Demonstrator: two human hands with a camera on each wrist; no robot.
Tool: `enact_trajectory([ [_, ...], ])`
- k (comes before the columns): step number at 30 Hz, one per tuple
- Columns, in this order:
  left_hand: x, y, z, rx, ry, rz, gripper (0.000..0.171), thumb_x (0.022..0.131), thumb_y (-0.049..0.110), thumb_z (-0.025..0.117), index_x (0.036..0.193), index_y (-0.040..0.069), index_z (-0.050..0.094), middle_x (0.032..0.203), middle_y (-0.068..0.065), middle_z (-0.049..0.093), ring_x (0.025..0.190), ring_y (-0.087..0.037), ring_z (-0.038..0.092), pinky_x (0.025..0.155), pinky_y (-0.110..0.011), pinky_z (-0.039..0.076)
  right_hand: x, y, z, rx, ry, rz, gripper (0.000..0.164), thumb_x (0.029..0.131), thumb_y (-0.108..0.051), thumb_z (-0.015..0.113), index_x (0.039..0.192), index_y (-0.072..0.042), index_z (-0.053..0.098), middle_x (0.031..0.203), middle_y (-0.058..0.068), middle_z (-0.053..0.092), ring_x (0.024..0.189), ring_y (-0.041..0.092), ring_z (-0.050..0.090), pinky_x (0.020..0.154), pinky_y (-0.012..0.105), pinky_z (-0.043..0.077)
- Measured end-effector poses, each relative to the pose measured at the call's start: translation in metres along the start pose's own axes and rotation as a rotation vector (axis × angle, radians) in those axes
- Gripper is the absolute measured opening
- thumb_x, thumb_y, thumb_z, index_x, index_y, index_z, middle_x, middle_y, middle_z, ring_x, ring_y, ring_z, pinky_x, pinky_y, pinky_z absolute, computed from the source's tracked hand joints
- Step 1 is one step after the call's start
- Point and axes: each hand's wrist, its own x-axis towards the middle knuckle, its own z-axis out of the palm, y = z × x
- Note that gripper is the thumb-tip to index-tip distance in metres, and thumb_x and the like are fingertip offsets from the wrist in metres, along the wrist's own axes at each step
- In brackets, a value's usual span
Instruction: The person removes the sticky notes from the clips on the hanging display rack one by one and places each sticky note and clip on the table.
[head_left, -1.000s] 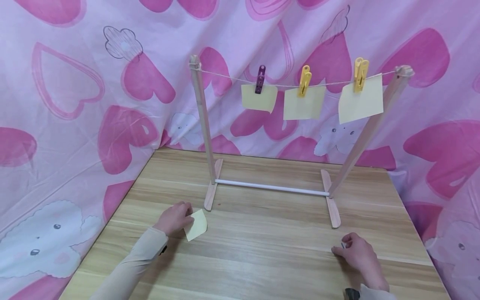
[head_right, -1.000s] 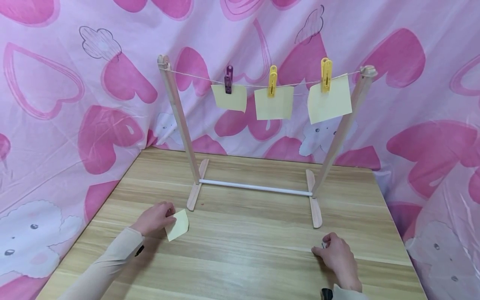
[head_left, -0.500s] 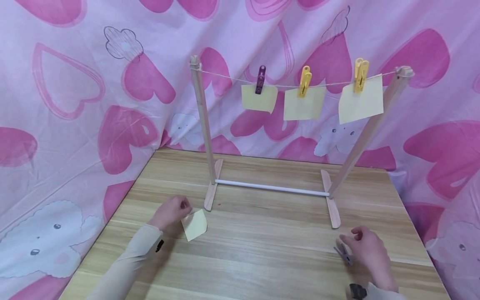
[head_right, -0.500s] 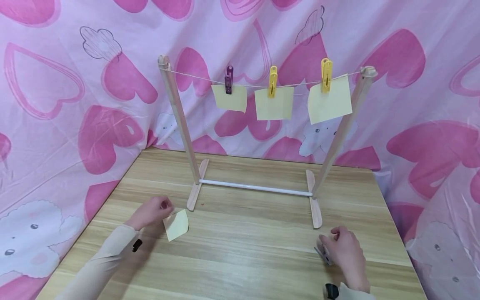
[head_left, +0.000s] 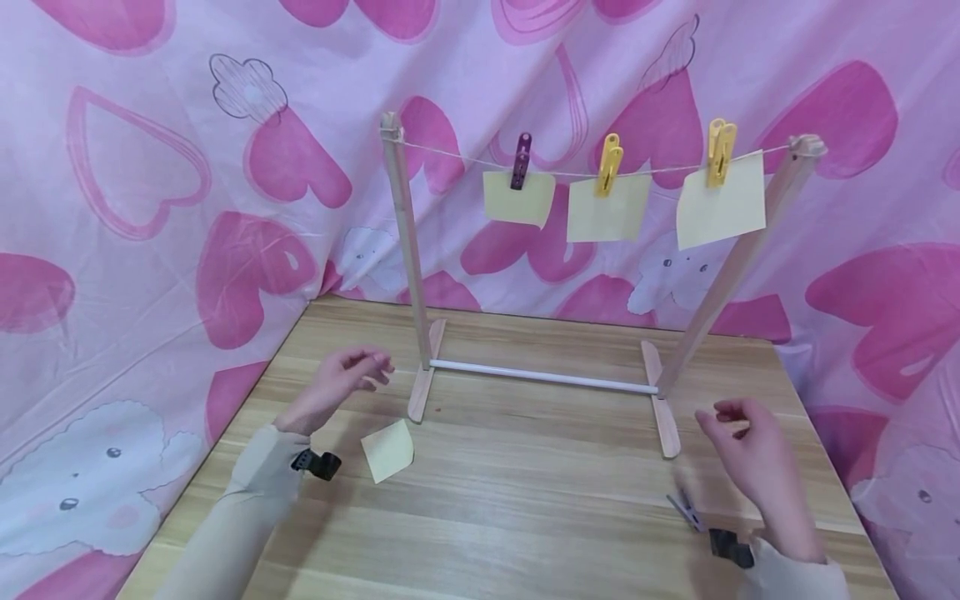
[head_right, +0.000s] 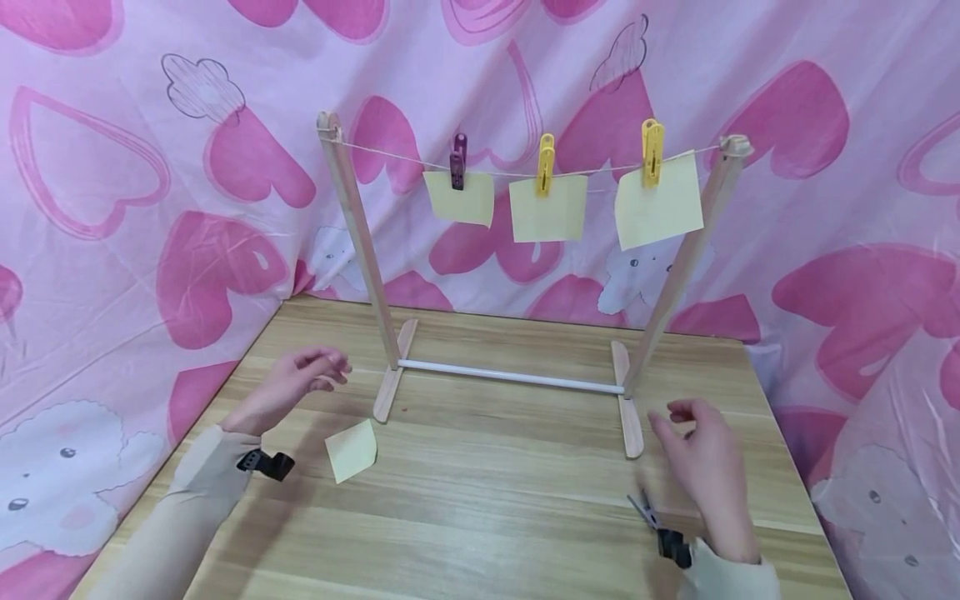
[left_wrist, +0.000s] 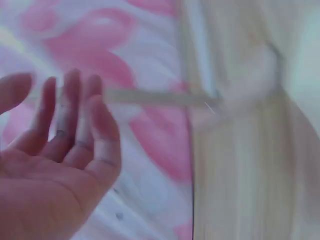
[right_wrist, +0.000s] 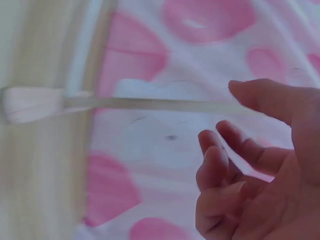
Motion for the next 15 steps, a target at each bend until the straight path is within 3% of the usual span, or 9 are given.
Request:
enact_trajectory([
  [2, 0.0, 0.013, -0.001, -0.231, -0.055, 0.035, 0.023, 0.102, 0.028, 0.049, 0.112, 0.011, 0.062, 0.108, -0.006, 0.068, 0.093, -0.013, 0.064, 0.082, -0.026, 0.053, 0.004, -0.015, -0.01, 0.025, 0.06, -0.032, 0.036, 0.093, -0.029, 0.063, 0.111, 0.002, 0.062, 0.103, 0.022, 0.064, 0.068, -0.005, 0.048, 0.055, 0.018, 0.039],
  [4, 0.0, 0.024, -0.001, -0.445, -0.127, 0.085, 0.022, 0.104, 0.027, 0.044, 0.111, 0.016, 0.062, 0.106, 0.002, 0.069, 0.094, -0.012, 0.064, 0.082, -0.024, 0.052, 0.007, -0.032, -0.02, 0.042, 0.132, -0.055, 0.031, 0.091, -0.027, 0.065, 0.109, -0.002, 0.064, 0.099, 0.009, 0.066, 0.065, -0.014, 0.044, 0.054, 0.014, 0.038],
  [7, 0.001, 0.039, 0.002, -0.647, -0.228, 0.138, 0.028, 0.106, 0.025, 0.037, 0.114, 0.016, 0.063, 0.11, 0.001, 0.069, 0.097, -0.014, 0.063, 0.084, -0.025, 0.051, 0.01, -0.057, -0.033, 0.081, 0.216, -0.106, 0.025, 0.089, -0.024, 0.068, 0.107, -0.006, 0.067, 0.092, -0.017, 0.062, 0.068, -0.018, 0.045, 0.057, 0.009, 0.038],
  [10, 0.005, 0.053, 0.011, -0.739, -0.252, 0.139, 0.03, 0.106, 0.025, 0.037, 0.116, 0.013, 0.062, 0.114, -0.002, 0.068, 0.098, -0.016, 0.063, 0.085, -0.025, 0.05, 0.015, -0.082, -0.043, 0.157, 0.253, -0.176, 0.021, 0.088, -0.019, 0.069, 0.107, -0.008, 0.068, 0.087, -0.031, 0.053, 0.069, -0.013, 0.05, 0.06, 0.006, 0.04],
  [15, 0.017, 0.074, 0.031, -0.729, -0.152, 0.074, 0.027, 0.104, 0.029, 0.043, 0.118, 0.013, 0.06, 0.114, -0.001, 0.068, 0.094, -0.016, 0.063, 0.081, -0.024, 0.049, 0.025, -0.124, -0.052, 0.251, 0.244, -0.277, 0.024, 0.088, -0.018, 0.07, 0.111, -0.012, 0.068, 0.084, -0.022, 0.059, 0.069, -0.004, 0.054, 0.062, 0.007, 0.041],
])
